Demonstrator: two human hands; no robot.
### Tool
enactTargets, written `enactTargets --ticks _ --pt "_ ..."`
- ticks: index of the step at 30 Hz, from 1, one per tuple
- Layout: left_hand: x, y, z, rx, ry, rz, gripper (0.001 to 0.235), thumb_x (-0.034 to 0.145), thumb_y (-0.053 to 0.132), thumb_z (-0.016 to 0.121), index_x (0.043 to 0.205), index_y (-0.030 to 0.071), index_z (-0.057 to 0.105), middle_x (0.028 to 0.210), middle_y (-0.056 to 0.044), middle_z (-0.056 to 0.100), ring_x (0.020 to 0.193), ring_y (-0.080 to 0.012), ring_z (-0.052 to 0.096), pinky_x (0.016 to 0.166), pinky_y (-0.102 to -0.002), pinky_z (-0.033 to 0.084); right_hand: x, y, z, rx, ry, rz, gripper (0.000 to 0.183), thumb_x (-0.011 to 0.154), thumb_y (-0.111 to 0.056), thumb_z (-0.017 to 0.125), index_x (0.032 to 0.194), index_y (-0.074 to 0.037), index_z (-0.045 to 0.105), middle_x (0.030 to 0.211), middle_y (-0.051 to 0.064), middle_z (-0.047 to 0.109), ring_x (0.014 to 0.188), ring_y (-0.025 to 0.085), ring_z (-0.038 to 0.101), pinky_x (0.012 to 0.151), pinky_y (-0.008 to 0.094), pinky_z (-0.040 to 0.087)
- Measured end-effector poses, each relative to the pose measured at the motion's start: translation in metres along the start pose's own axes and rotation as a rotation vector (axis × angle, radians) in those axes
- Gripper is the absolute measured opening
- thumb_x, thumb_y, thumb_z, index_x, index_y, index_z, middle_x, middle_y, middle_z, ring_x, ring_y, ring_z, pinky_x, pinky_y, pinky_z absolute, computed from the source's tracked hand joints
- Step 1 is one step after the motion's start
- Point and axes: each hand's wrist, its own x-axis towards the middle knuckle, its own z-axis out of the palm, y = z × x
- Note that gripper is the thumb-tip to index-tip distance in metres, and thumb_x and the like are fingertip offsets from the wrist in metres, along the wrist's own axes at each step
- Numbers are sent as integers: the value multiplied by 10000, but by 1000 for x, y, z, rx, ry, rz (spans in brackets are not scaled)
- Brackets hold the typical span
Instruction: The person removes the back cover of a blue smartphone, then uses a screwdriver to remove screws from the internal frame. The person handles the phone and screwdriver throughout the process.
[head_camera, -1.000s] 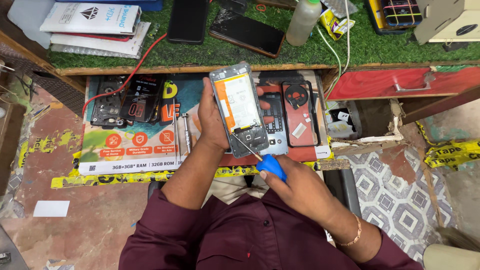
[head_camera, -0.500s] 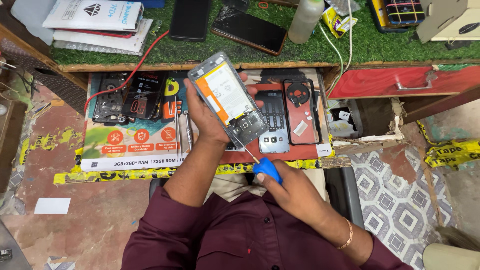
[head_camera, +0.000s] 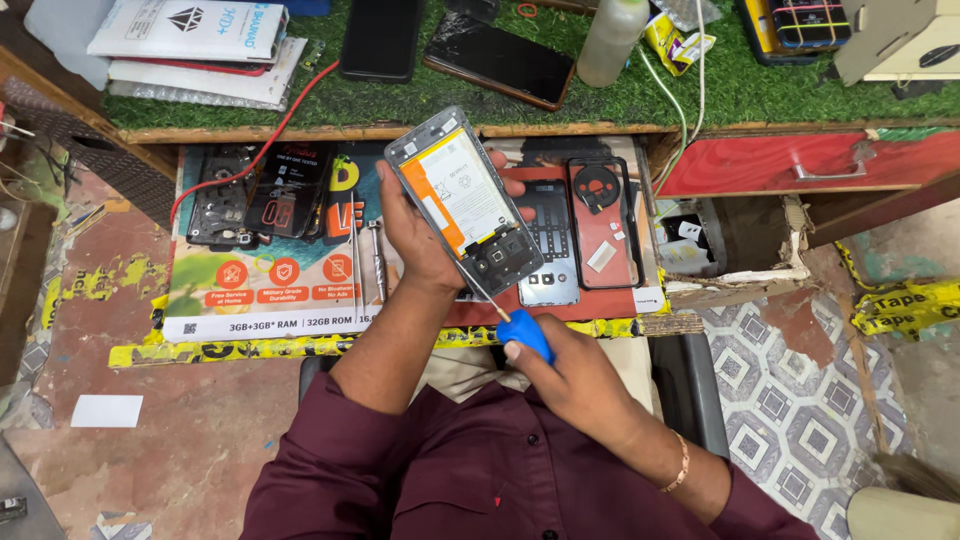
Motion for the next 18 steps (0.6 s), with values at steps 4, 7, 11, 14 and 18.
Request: enactTargets --ticks 4,7,11,14,18 --pt "-2 0 1 16 -20 7 914 1002 776 292 1466 24 521 1290 -255 639 1106 -446 676 927 -672 565 5 -1 4 54 -6 41 335 942 -353 621 1043 -34 639 777 152 699 674 288 699 638 393 538" --pt "-1 0 1 -17 -15 -11 905 986 779 295 1453 36 519 1295 -254 638 1100 -455 678 926 -679 564 5 -1 5 51 -19 64 341 939 -364 617 1024 -34 633 759 155 692 657 294 693 626 400 533" --pt "-1 6 2 -37 -7 33 895 1000 774 297 1461 40 517 1299 -257 632 1108 -461 677 936 -688 564 3 -1 4 47 -85 112 354 940 -385 610 1001 -36 621 716 150 695 642 280 702 621 397 534" --pt "-3 10 1 -24 24 51 893 997 771 295 1467 44 515 1308 -259 627 1108 -464 677 930 -692 563 2 -1 5 45 -98 112 360 941 -394 603 1002 -39 625 716 145 705 647 269 716 621 392 538" --pt "-2 6 1 -18 5 12 895 999 770 291 1465 39 515 1310 -261 627 1111 -459 683 928 -693 564 4 -1 6 58 -51 51 369 942 -387 605 1025 -29 625 746 156 696 651 285 707 621 398 536"
